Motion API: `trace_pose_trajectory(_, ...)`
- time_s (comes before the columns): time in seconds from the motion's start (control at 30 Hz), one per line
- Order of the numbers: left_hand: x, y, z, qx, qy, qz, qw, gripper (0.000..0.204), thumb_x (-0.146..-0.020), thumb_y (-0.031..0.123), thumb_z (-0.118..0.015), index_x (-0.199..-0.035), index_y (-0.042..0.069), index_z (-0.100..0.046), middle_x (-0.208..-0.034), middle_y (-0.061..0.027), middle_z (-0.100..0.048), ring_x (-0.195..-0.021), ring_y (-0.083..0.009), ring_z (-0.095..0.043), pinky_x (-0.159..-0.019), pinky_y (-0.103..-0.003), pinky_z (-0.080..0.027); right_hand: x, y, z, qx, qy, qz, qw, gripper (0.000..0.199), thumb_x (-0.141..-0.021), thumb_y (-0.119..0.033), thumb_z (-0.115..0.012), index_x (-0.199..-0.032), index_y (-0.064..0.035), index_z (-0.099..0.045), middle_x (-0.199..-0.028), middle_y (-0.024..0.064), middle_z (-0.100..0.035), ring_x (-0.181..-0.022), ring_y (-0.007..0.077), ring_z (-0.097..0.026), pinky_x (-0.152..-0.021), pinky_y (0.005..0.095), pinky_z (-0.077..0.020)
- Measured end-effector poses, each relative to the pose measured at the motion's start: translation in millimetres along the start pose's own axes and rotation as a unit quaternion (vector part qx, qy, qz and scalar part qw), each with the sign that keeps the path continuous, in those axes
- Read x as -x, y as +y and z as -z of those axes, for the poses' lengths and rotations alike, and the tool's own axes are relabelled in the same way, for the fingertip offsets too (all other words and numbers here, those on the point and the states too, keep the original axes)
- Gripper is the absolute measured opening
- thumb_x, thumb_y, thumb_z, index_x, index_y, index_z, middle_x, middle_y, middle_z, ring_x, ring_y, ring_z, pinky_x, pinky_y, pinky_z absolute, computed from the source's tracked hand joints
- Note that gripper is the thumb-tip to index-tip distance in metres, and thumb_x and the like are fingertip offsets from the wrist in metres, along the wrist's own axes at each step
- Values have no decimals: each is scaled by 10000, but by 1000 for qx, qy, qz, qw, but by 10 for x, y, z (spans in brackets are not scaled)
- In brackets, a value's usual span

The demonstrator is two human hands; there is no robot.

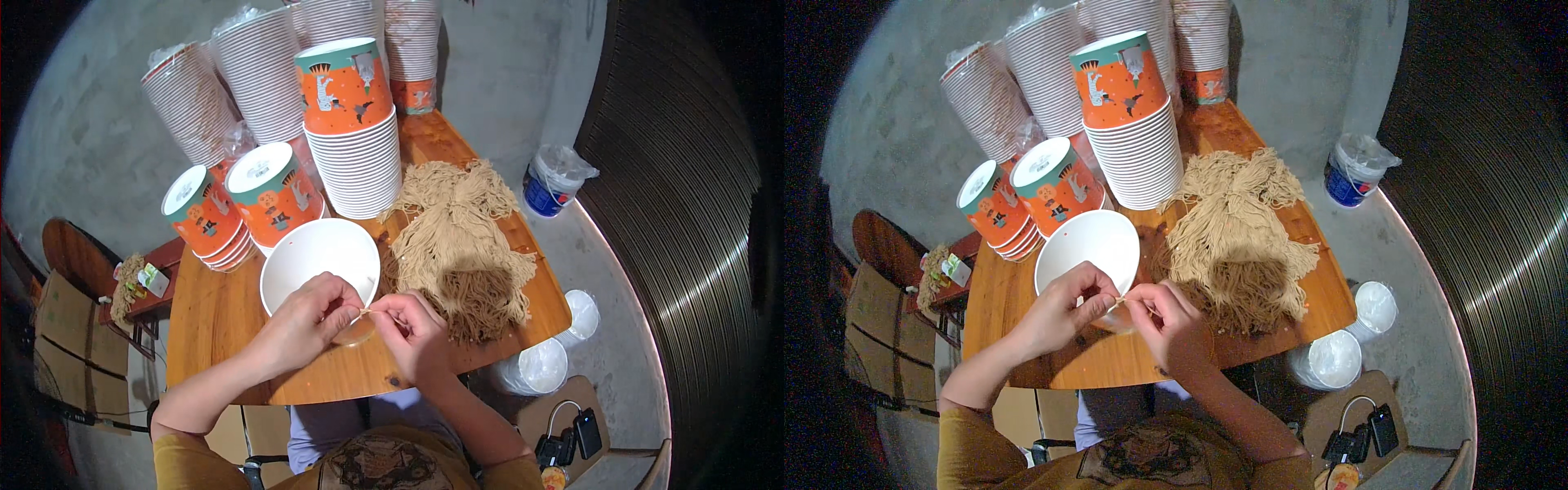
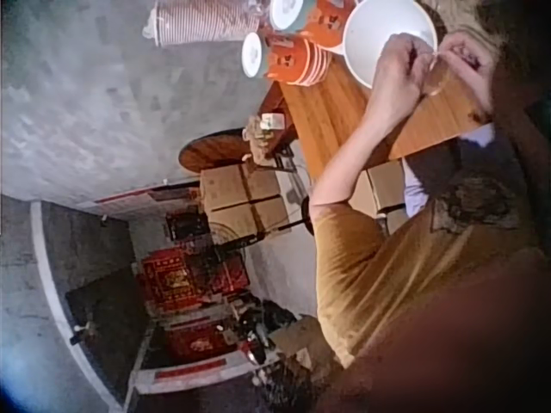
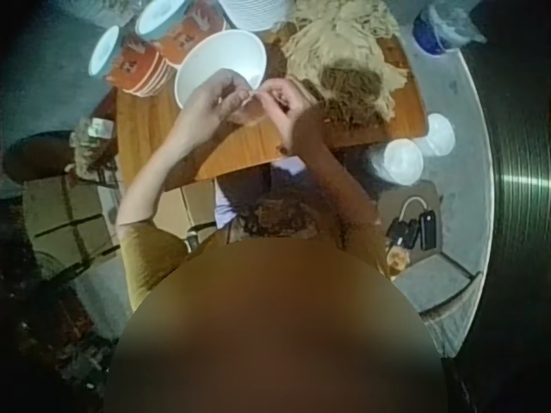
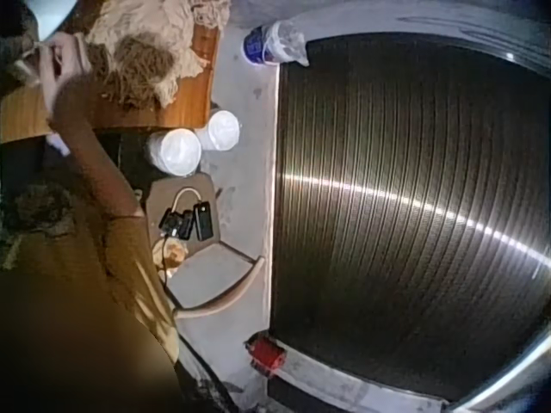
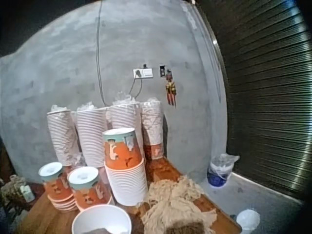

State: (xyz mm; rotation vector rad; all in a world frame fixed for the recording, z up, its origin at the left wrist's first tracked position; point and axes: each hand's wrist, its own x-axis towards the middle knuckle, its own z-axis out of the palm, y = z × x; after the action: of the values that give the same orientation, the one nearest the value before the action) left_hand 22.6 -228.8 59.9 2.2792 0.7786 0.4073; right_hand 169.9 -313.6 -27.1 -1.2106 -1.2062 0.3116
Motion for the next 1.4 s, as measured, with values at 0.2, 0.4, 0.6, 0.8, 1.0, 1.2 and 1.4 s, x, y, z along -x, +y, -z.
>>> trace_pose_trajectory(0.2, 3, -19, -3, 50, -10, 70, 996, 112, -915, 113, -617, -943, 10, -584, -876, -82, -566, -778, -178, -544, -710, -304, -456, 70, 74, 9, -24, -19, -41, 999, 94, -867, -40, -646, -953, -27, -611, -855, 77, -617, -660, 153, -608, -584, 287, -492)
trace_pose_trajectory(0.4, 4, -41, -26, 45, 3, 32, 998, 139, -925, 146, -619, -949, 12, -589, -855, -61, -567, -752, -151, -529, -688, -291, -452, 64, 45, 9, -34, -29, -1, 999, 111, -873, -5, -646, -973, -7, -597, -815, 16, -621, -670, 36, -551, -590, 202, -443)
trace_pose_trajectory(0.6, 30, -100, -30, 53, -7, 50, 997, 185, -948, 232, -613, -973, 51, -583, -866, 20, -588, -791, -75, -497, -695, -254, -421, 49, 8, 3, -37, -3, 0, 999, 139, -861, -5, -657, -986, -18, -598, -777, 2, -586, -650, 42, -528, -556, 217, -427)
trace_pose_trajectory(0.8, 11, -94, -15, 63, -23, 63, 996, 209, -946, 250, -617, -976, 46, -583, -849, 19, -582, -771, -73, -485, -688, -251, -419, -55, -60, 20, 111, -21, 123, 986, 185, -802, -21, -705, -965, -39, -619, -699, 60, -558, -569, 160, -541, -516, 295, -437)
trace_pose_trajectory(1.0, 9, -119, -46, 31, 2, 14, 999, 170, -944, 203, -607, -950, 38, -566, -846, -15, -559, -764, -111, -484, -683, -275, -419, -99, -15, 29, 176, -7, 186, 967, 172, -777, -19, -700, -925, -52, -617, -749, 82, -626, -637, 243, -626, -572, 350, -508)
trace_pose_trajectory(1.2, -14, -153, -69, -64, 43, -98, 992, 132, -923, 130, -597, -915, 15, -534, -850, -94, -527, -771, -208, -507, -696, -315, -420, 8, 26, 55, 194, -9, 133, 972, 170, -751, -13, -687, -881, -62, -589, -724, 86, -627, -605, 242, -629, -552, 355, -510)
trace_pose_trajectory(1.4, 75, -91, -63, -44, 48, -30, 997, 212, -877, 153, -667, -955, 15, -526, -880, -141, -563, -783, -278, -588, -677, -381, -482, 10, -76, 124, 80, -59, -7, 995, 177, -789, -35, -680, -948, -56, -605, -679, 71, -605, -546, 210, -599, -502, 329, -472)
